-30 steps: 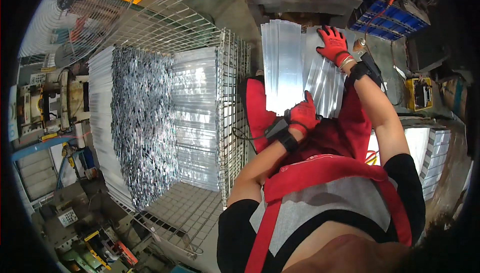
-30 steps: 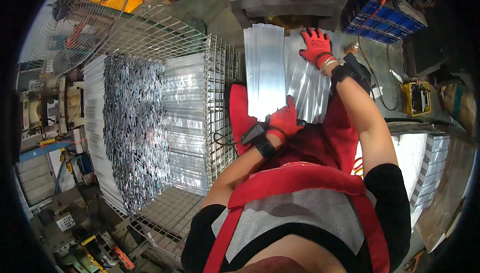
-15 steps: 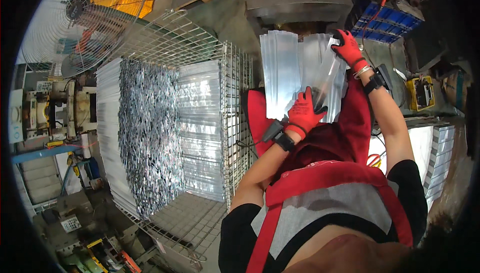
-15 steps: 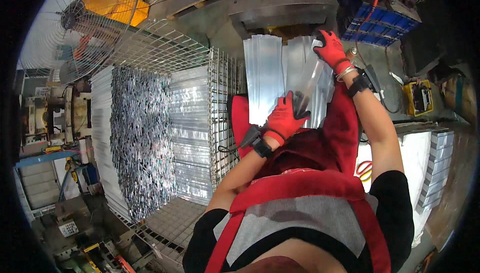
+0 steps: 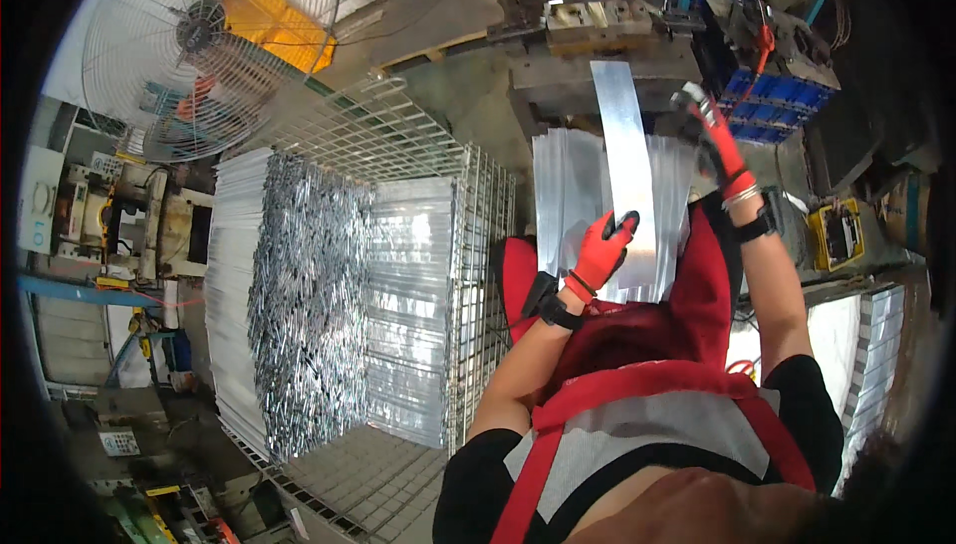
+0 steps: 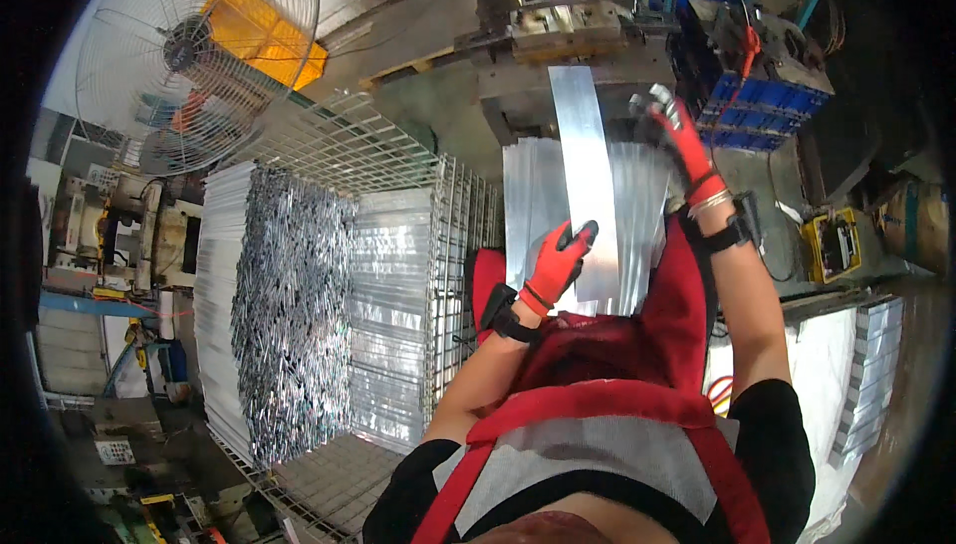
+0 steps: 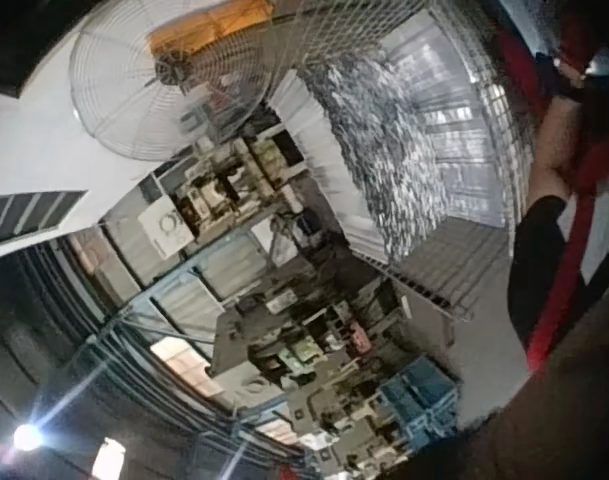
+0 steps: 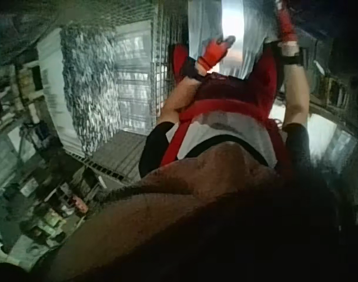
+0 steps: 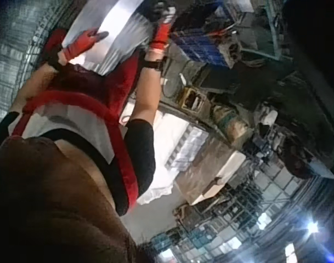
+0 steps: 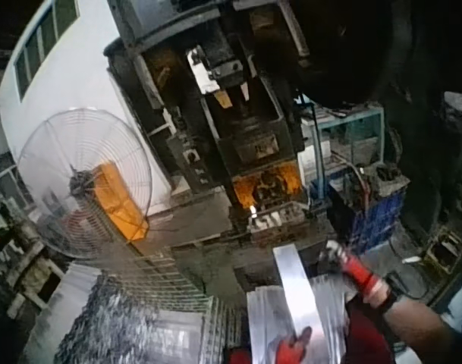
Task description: Feeding metal strips into a press and organizing the resulting stamped components.
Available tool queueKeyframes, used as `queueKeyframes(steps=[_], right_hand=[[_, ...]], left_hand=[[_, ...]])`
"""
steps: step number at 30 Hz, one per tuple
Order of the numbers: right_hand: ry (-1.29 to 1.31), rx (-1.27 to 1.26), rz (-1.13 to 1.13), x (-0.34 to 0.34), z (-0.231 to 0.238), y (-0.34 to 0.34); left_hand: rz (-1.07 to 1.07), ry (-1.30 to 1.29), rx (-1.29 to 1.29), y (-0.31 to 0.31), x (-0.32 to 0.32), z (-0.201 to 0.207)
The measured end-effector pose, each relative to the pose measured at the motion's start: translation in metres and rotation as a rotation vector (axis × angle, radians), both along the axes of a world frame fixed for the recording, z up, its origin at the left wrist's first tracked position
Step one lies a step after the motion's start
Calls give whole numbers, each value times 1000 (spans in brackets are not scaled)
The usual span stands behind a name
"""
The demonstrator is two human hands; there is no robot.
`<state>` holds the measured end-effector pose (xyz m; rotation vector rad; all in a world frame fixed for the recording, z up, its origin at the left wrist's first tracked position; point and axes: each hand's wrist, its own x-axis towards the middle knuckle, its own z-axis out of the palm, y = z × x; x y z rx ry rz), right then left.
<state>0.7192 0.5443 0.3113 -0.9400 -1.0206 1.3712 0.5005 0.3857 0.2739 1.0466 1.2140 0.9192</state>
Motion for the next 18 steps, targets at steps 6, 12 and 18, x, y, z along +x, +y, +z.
queueKeyframes(steps=[6,12,18], right_hand=[[-194,-270,325,-51,-44,-35],[-61,-87,120,-62,-37,-23],[-57,133,-21,-69,-10,39]], left_hand=[[21,-760,-278,33,1,-41],[-113,-540,-152,38,-7,-29],[-107,-629,-66,65,-1,7]])
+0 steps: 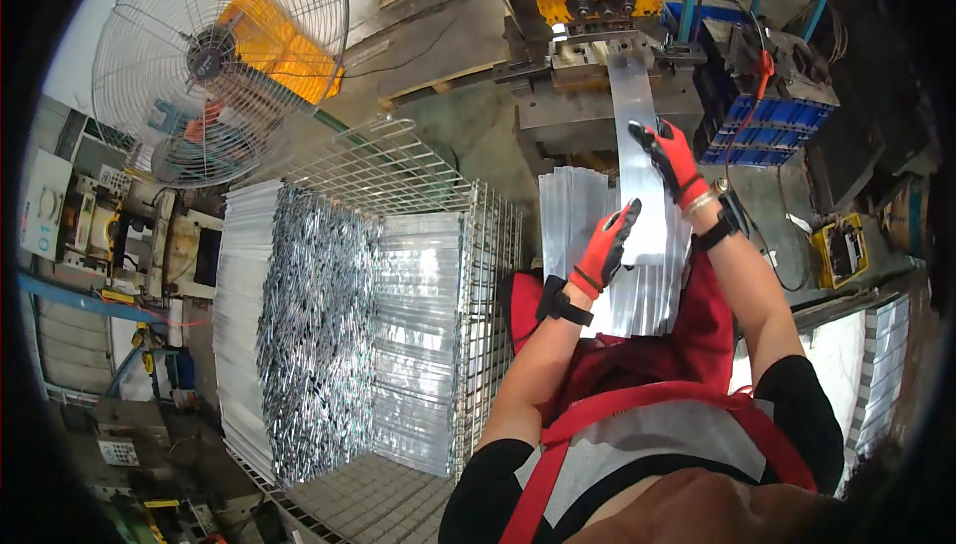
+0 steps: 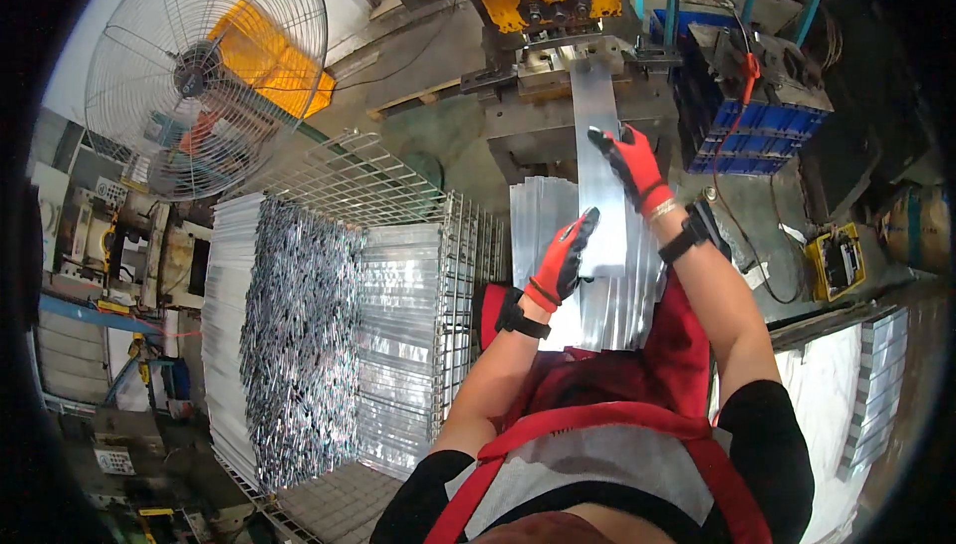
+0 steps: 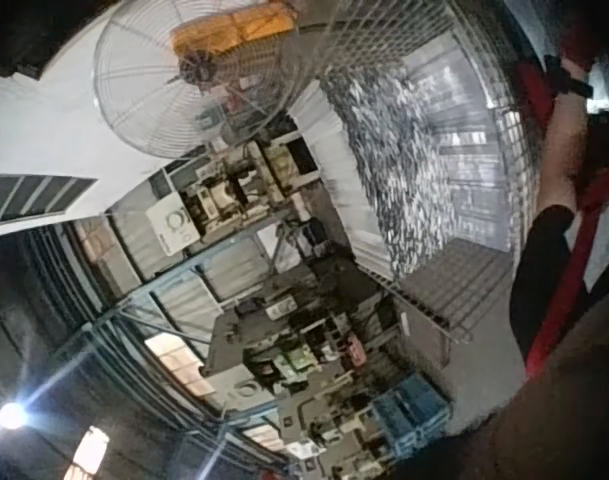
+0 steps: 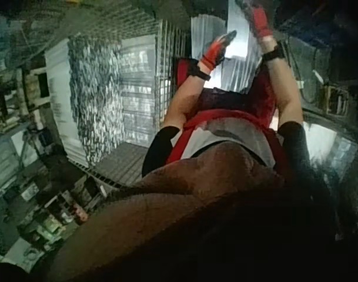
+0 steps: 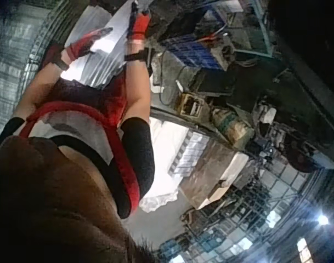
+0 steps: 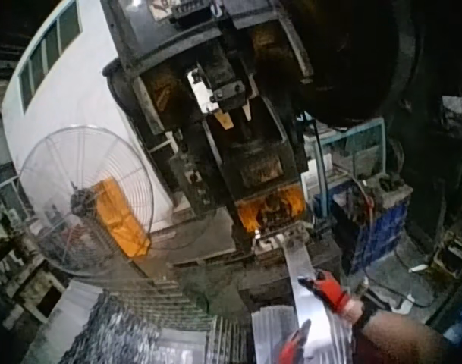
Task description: Feeding metal strips into a press and organizing the resulting stamped components.
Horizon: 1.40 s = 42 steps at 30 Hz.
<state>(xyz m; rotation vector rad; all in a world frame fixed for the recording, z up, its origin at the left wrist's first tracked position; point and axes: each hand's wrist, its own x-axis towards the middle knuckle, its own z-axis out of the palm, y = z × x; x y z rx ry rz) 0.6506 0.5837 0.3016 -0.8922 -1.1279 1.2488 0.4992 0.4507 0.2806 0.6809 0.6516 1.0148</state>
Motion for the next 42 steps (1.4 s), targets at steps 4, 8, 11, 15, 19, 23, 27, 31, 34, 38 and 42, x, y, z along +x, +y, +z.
queueKeyframes(steps=[4,8,11,15,19,23,27,31,34,38,42], right_hand=[[-150,-137,68,3,-3,51],[-128,-48,131,-8,-11,74],[21,-140,165,-4,-25,86],[69,-119,217,-10,-23,78],[115,-138,178,-9,-20,79],[94,-165,160,-10,-16,77],[82,-141,163,-11,-21,81],[82,-158,143,-10,-24,84],[125,-114,166,-10,-27,85],[-104,-178,129,-3,-29,88],[-208,-120,112,-9,-26,82]], left_hand=[[-101,8,-17,15,5,26],[-175,-36,-58,37,3,32],[-25,-14,-127,42,13,28],[42,-1,-152,45,12,16],[40,25,-151,49,15,6],[67,54,-144,47,16,13],[50,67,-174,48,14,13],[1,48,-141,46,14,24],[63,9,-166,44,16,22],[35,63,-160,49,14,10],[69,89,-177,46,13,13]])
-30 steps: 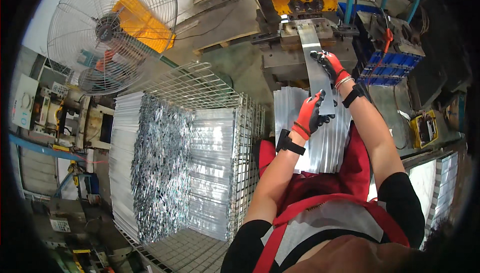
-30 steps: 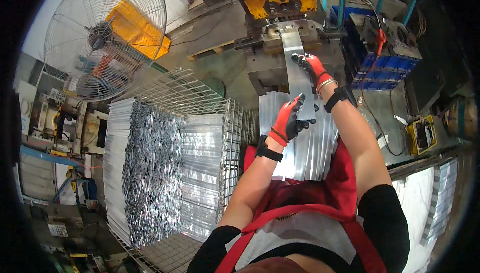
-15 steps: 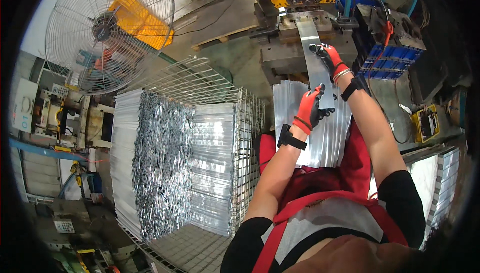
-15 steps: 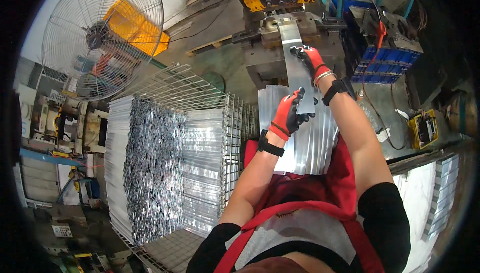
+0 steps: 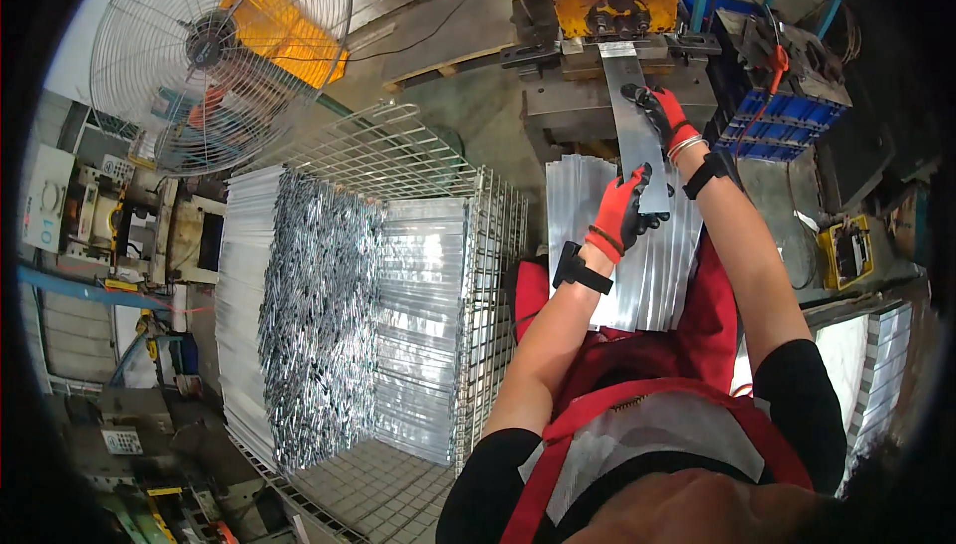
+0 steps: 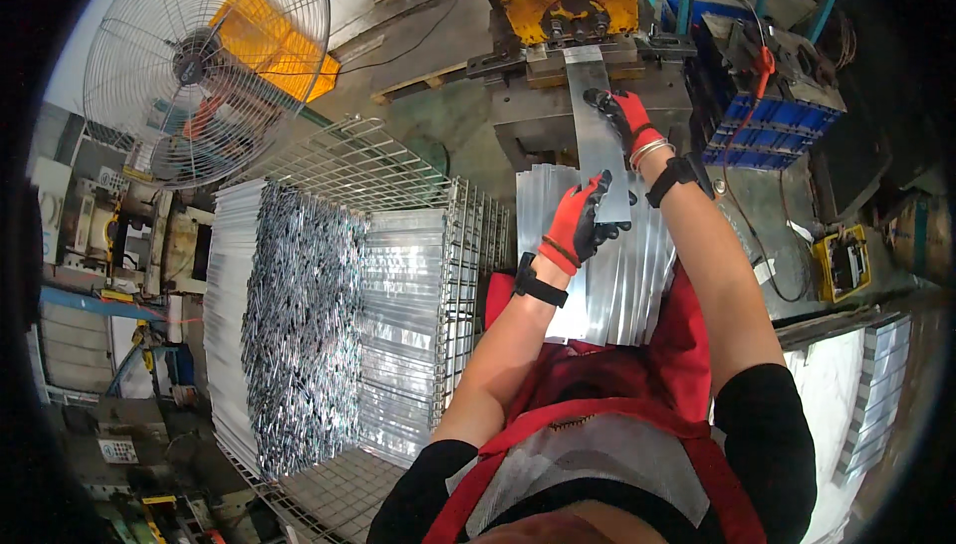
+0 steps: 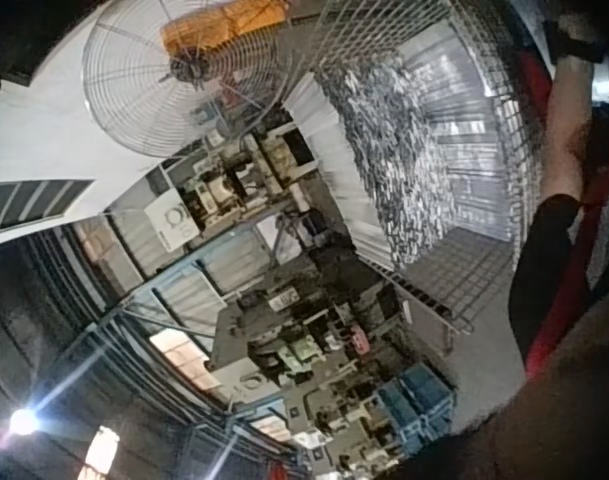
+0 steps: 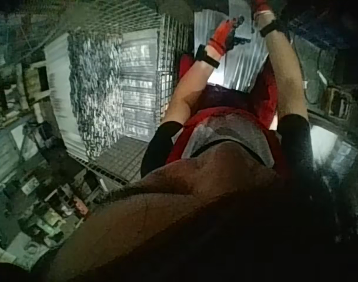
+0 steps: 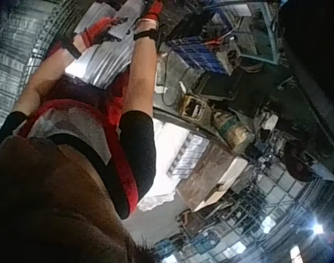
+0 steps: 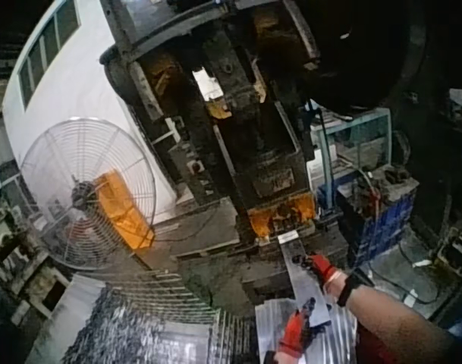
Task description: Feeding metal strips into a press and organizing the resulting stamped components.
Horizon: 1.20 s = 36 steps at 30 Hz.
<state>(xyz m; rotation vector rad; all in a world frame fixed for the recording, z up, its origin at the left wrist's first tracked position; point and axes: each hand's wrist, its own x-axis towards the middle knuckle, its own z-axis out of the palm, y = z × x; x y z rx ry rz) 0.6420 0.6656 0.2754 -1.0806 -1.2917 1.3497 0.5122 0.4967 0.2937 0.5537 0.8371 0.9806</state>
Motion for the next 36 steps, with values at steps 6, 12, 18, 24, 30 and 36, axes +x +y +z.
queueKeyframes(steps=[6,12,18,24,30,36], right_hand=[[233,101,4,17,-15,12],[-853,707,-362,9,55,-79],[-1286,1205,219,34,92,-139],[-831,826,6,58,63,-123],[-152,105,-57,22,51,-73],[-73,79,-89,6,31,-38]], left_hand=[[-89,-184,122,-5,1,9],[-233,749,313,-46,-68,15],[-223,1652,954,-62,-85,36],[618,1386,860,-34,-78,64],[-150,-116,45,-29,-41,-34],[-320,-302,6,-17,-11,8]])
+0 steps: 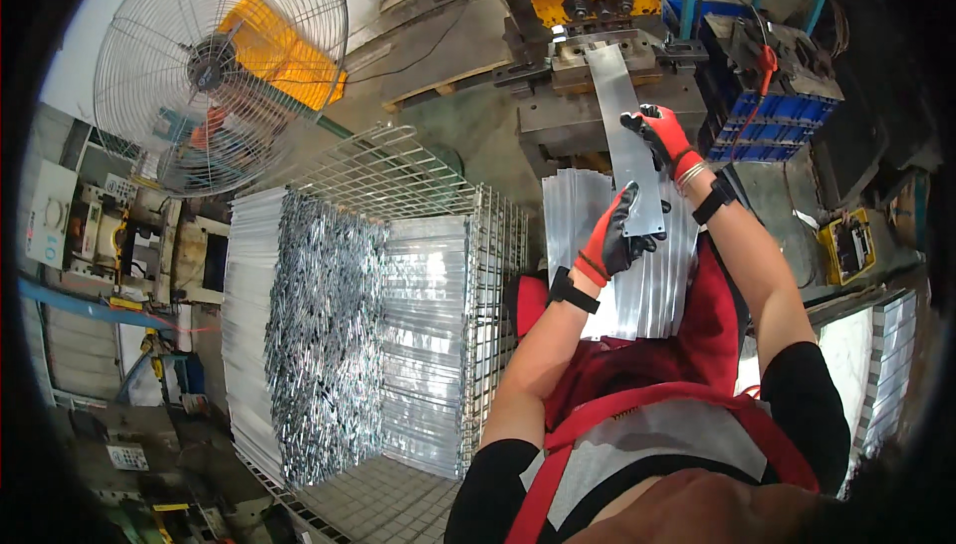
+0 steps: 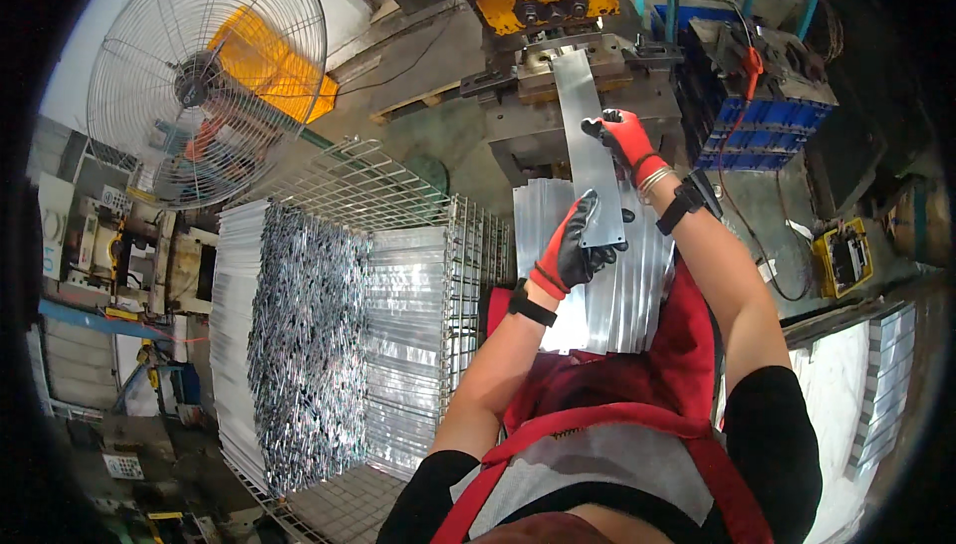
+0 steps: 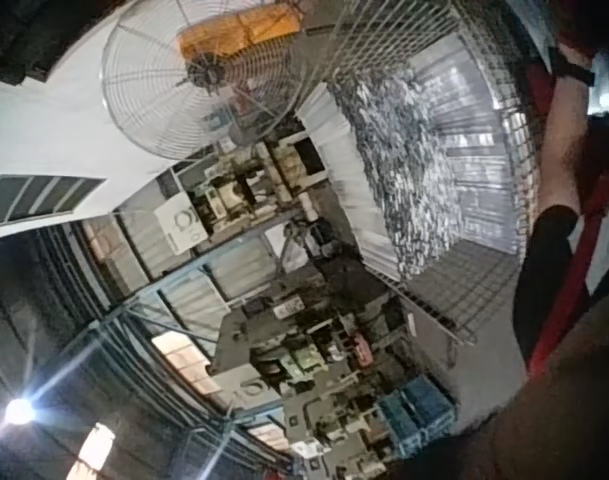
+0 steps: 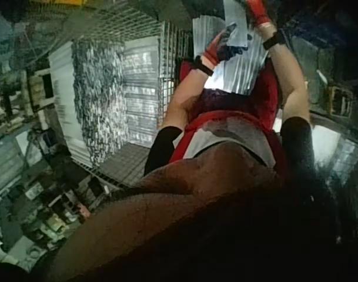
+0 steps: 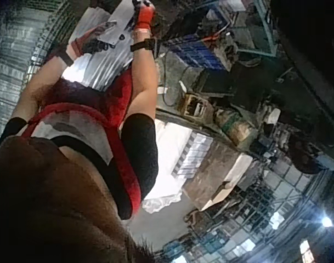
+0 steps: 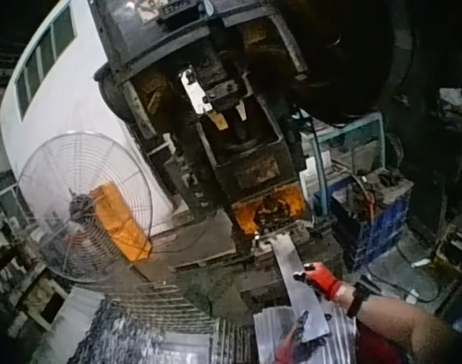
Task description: Feeding metal strips into a press and organizing the resulting stamped components.
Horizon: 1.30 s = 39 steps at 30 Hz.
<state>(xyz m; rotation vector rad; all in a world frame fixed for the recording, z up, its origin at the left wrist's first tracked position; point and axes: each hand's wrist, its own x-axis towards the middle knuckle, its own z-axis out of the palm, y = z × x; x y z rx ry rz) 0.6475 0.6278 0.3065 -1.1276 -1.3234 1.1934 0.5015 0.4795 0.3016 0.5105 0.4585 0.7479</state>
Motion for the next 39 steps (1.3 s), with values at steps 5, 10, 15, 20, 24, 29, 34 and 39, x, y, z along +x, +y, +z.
queueKeyframes(steps=[5,10,15,20,24,29,34,39], right_hand=[[287,-95,143,6,-11,14],[408,-98,215,12,-22,24],[409,-82,199,16,-31,31],[326,-103,170,10,-28,29],[390,-122,163,14,-30,30],[344,-139,144,8,-14,18],[263,-323,108,2,5,7],[315,-22,146,14,-14,19]], left_hand=[[271,182,-29,15,9,12],[262,203,-3,27,9,-16],[252,175,-10,24,13,-5],[262,206,1,24,9,-5],[239,219,7,23,12,-4],[243,219,-26,24,10,-6],[273,259,-45,23,9,-4],[232,106,98,21,11,-5]])
